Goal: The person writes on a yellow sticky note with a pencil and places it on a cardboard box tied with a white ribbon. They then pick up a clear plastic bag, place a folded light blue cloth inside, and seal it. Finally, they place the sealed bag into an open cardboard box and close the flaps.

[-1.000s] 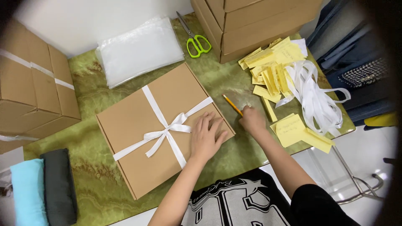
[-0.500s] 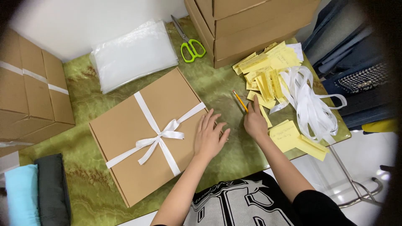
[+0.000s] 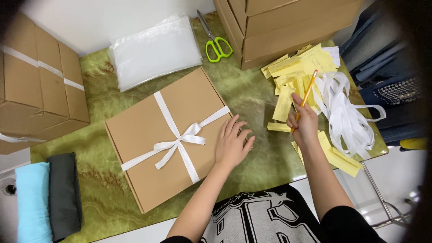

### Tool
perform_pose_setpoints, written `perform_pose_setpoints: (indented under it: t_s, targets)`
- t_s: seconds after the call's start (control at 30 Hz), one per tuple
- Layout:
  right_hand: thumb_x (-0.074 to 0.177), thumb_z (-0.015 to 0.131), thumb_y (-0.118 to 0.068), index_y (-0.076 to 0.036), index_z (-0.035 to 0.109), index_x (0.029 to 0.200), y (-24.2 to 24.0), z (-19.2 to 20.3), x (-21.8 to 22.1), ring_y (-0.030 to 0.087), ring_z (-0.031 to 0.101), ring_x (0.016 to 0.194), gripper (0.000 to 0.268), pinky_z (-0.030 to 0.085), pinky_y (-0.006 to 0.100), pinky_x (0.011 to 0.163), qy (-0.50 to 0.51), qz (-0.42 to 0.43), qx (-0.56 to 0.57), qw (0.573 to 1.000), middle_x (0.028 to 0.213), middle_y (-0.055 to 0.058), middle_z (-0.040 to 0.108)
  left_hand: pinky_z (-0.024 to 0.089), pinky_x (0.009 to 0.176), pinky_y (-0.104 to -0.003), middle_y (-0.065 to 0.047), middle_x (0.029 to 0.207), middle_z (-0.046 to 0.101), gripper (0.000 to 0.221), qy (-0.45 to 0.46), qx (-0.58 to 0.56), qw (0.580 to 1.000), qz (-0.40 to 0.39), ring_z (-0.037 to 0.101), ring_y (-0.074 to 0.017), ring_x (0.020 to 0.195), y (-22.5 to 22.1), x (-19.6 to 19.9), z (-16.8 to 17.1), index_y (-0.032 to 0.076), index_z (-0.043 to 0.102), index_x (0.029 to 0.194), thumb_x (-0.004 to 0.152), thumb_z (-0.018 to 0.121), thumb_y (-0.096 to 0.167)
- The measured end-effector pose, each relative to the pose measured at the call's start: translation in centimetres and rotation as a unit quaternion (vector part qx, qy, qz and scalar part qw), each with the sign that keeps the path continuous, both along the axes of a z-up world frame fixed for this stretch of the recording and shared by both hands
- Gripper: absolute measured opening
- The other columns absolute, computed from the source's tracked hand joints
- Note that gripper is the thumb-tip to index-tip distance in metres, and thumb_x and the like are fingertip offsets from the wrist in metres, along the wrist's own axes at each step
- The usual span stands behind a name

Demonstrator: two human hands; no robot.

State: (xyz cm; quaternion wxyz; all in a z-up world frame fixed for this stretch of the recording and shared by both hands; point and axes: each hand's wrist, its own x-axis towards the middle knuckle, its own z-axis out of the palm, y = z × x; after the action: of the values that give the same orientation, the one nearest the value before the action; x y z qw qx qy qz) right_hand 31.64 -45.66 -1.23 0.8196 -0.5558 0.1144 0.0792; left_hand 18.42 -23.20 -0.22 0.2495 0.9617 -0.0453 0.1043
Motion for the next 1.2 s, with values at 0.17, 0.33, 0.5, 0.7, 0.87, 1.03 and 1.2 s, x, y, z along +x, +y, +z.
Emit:
perform_pose_setpoints:
  t_s: [0.17, 0.33, 0.5, 0.7, 0.87, 1.03, 1.2]
  targets:
    - [0.105, 0.045, -0.009, -0.008, 0.058, 0.147, -0.5, 2.5, -1.2, 0.003, 0.026, 0.044, 0.044, 0.028, 0.018, 0.044, 0.037, 0.028, 0.054, 0.997, 0.143, -0.008, 0.066, 0.026, 0.130, -0.051, -0.004, 0.132, 0.065, 0.032, 0.007, -0.016, 1.000, -0.004, 0.040, -0.0267, 0.154, 0.1, 0.2, -0.1, 0.018, 0.076, 0.117, 0.105, 0.063, 0.044]
    - [0.105, 0.045, -0.007, -0.005, 0.058, 0.147, 1.6, 5.5, -3.4, 0.002, 0.024, 0.043, 0.044, 0.032, 0.018, 0.042, 0.012, 0.056, 0.011, 0.998, 0.146, -0.002, 0.066, 0.028, 0.128, -0.051, -0.002, 0.125, 0.068, 0.034, 0.023, -0.065, 0.997, 0.017, 0.047, -0.0247, 0.149, 0.3, 0.6, 0.7, 0.021, 0.072, 0.129, 0.105, 0.064, 0.044]
    - [0.095, 0.054, 0.006, -0.001, 0.059, 0.151, -1.0, 1.6, -1.9, 0.042, 0.043, 0.151, 0.056, 0.031, 0.055, 0.124, -0.235, 0.038, -0.357, 0.903, 0.162, 0.028, 0.048, 0.026, 0.127, -0.051, 0.002, 0.124, 0.068, 0.028, 0.026, -0.027, 0.999, 0.003, 0.045, -0.0221, 0.147, 0.2, 0.9, -0.4, 0.023, 0.072, 0.124, 0.104, 0.066, 0.041]
    - [0.090, 0.056, -0.005, -0.015, 0.074, 0.134, -2.4, 3.6, -3.3, 0.049, 0.056, 0.135, 0.049, 0.044, 0.062, 0.114, -0.156, 0.105, -0.496, 0.848, 0.159, 0.006, 0.059, 0.027, 0.125, -0.051, 0.000, 0.118, 0.069, 0.020, -0.008, -0.012, 1.000, -0.003, 0.049, -0.0232, 0.142, 0.1, 0.7, -0.5, 0.021, 0.076, 0.113, 0.104, 0.067, 0.035]
    - [0.095, 0.074, -0.032, -0.041, 0.080, 0.125, -7.6, -2.1, -3.5, 0.034, 0.073, 0.096, 0.032, 0.054, 0.045, 0.092, -0.020, 0.015, -0.545, 0.838, 0.094, -0.001, 0.078, 0.028, 0.125, -0.051, 0.001, 0.115, 0.070, 0.017, -0.021, -0.008, 1.000, -0.003, 0.051, -0.0223, 0.141, 0.1, 0.7, -0.4, 0.021, 0.077, 0.107, 0.104, 0.067, 0.034]
    - [0.098, 0.077, -0.039, -0.042, 0.080, 0.120, -15.5, -5.5, -6.0, 0.013, 0.067, 0.076, 0.022, 0.051, 0.030, 0.080, 0.031, -0.091, -0.553, 0.828, 0.081, -0.013, 0.073, 0.029, 0.124, -0.051, 0.001, 0.114, 0.070, 0.016, -0.028, -0.001, 1.000, -0.011, 0.051, -0.0228, 0.140, 0.2, 0.7, -0.6, 0.020, 0.078, 0.104, 0.103, 0.067, 0.033]
    - [0.098, 0.066, -0.032, -0.027, 0.079, 0.112, -17.1, -1.0, -12.1, 0.016, 0.061, 0.100, 0.020, 0.045, 0.035, 0.094, 0.133, -0.209, -0.509, 0.825, 0.092, -0.010, 0.064, 0.035, 0.117, -0.049, 0.003, 0.110, 0.073, 0.017, -0.116, 0.020, 0.993, -0.019, 0.058, -0.0279, 0.131, 0.1, 0.8, -0.2, 0.017, 0.080, 0.098, 0.101, 0.066, 0.026]
